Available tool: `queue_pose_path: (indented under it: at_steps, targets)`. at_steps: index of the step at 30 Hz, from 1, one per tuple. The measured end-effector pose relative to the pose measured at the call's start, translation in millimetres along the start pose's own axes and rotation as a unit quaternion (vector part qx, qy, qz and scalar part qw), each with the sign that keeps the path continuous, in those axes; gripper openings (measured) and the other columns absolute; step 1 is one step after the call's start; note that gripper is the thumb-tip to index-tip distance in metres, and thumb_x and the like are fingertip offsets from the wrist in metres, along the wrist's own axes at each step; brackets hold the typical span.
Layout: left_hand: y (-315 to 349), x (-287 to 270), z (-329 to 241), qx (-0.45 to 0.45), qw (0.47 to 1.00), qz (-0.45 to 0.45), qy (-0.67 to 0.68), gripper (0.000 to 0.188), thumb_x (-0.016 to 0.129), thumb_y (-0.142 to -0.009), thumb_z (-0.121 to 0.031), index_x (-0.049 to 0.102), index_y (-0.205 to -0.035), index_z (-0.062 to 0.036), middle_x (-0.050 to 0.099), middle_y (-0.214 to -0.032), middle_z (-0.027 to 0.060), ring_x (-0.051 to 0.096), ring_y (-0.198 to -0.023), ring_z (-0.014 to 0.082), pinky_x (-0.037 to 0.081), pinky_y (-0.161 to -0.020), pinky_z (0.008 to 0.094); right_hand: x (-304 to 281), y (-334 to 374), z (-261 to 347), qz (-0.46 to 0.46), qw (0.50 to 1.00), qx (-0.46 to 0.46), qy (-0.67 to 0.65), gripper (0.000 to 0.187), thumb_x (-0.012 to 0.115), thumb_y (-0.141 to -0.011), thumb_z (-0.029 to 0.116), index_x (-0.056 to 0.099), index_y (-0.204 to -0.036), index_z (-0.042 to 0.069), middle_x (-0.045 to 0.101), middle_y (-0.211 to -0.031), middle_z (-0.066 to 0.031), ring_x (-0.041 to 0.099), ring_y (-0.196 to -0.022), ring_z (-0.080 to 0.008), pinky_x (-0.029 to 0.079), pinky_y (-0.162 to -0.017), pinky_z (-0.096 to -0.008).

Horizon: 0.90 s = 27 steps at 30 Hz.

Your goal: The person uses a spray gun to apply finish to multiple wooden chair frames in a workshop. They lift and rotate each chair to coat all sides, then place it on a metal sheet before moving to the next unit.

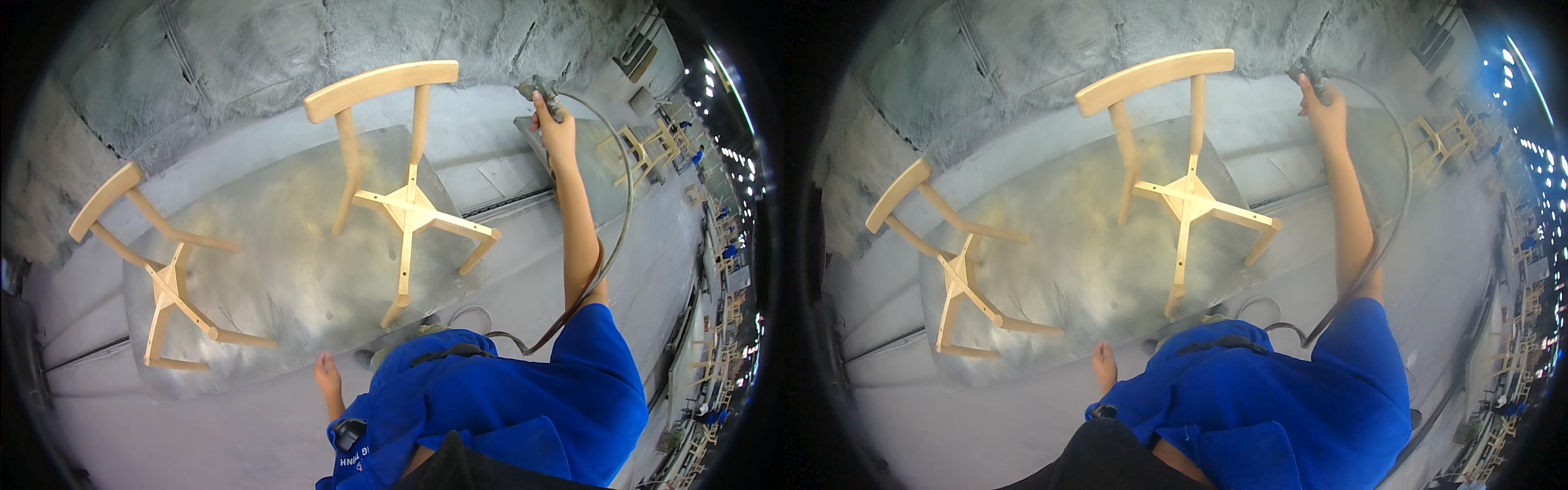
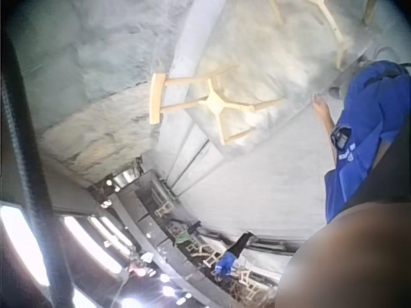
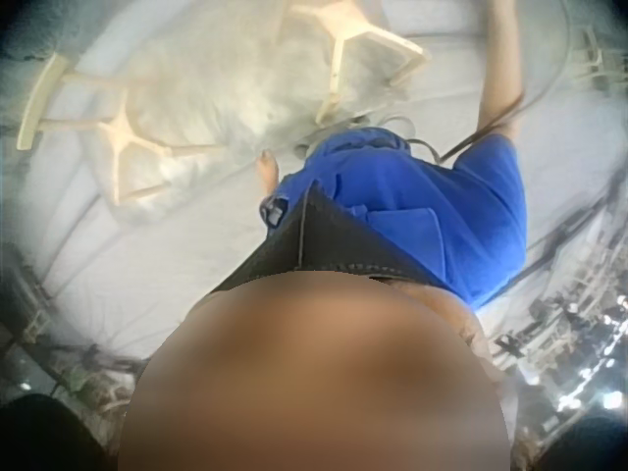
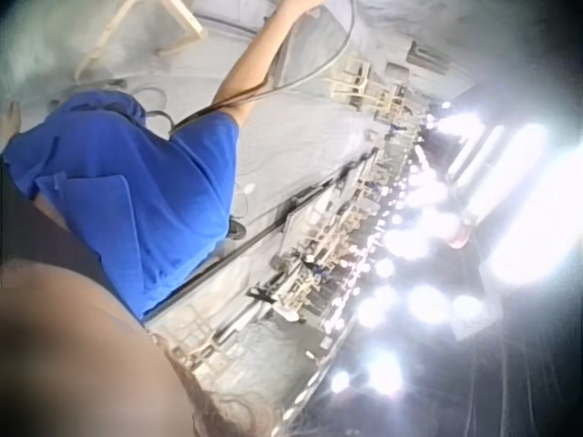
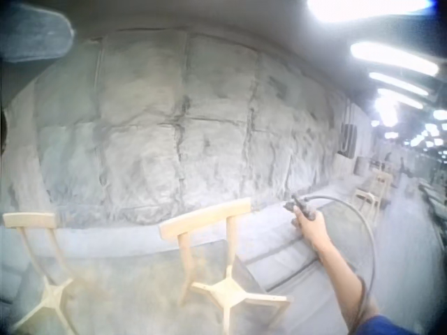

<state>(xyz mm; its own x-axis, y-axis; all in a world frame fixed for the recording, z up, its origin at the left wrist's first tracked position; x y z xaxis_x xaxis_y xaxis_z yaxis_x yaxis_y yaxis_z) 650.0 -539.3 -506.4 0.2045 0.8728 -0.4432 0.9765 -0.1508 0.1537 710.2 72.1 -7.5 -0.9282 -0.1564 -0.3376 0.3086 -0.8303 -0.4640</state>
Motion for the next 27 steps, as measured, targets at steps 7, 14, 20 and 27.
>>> queue_pose_path:
  at_steps: [7, 14, 20, 27]
  targets:
    - [-8, 154, -214, 0.254, 0.961, 0.031, -0.105, 0.048, 0.057, -0.100, -0.037, 0.057, -0.133, -0.0018, 0.059, -0.133, 0.0195, 0.050, -0.129, 0.0374, 0.026, -0.115, 0.0551, 14, 60, -40, 0.160, 0.963, 0.152, -0.152, 0.035, 0.074, -0.092, 0.041, 0.071, -0.101, 0.007, 0.063, -0.070, 0.0021, 0.050, -0.055, -0.0038, 0.039, -0.051, -0.0228]
    - [2, 239, -250, 0.217, 0.955, -0.004, -0.202, 0.046, 0.045, -0.103, -0.032, 0.050, -0.139, -0.0048, 0.055, -0.138, 0.0184, 0.041, -0.139, 0.0390, 0.007, -0.117, 0.0662, 22, 133, -103, 0.309, 0.896, 0.215, -0.237, 0.040, 0.074, -0.092, 0.033, 0.067, -0.116, 0.002, 0.068, -0.086, -0.0027, 0.060, -0.074, -0.0084, 0.049, -0.070, -0.0255]
    - [-4, 257, -241, 0.158, 0.932, -0.088, -0.313, 0.044, 0.040, -0.104, -0.031, 0.051, -0.138, -0.0053, 0.054, -0.140, 0.0179, 0.040, -0.140, 0.0378, 0.007, -0.118, 0.0656, -43, 159, -217, 0.310, 0.919, 0.224, -0.095, 0.038, 0.074, -0.091, 0.030, 0.068, -0.114, -0.001, 0.070, -0.092, -0.0075, 0.063, -0.086, -0.0164, 0.050, -0.080, -0.0318]
    - [-32, 244, -225, 0.150, 0.917, -0.150, -0.338, 0.043, 0.040, -0.104, -0.032, 0.054, -0.136, -0.0063, 0.058, -0.137, 0.0152, 0.042, -0.139, 0.0360, 0.010, -0.119, 0.0638, -120, 170, -248, 0.252, 0.897, 0.360, -0.039, 0.029, 0.066, -0.098, 0.029, 0.069, -0.100, 0.000, 0.067, -0.084, -0.0055, 0.058, -0.071, -0.0104, 0.047, -0.065, -0.0275]
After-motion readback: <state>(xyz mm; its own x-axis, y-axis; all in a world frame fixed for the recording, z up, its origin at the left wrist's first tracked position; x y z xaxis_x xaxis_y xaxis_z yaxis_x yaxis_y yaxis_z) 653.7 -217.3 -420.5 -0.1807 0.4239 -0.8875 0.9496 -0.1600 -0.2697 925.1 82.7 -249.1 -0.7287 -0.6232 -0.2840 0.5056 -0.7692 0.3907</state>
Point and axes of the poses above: each hand's wrist, its own y-axis away from the middle knuckle, its own x-axis out of the palm, z = x × y, the point moved 2 cm from there along -y, towards the middle knuckle
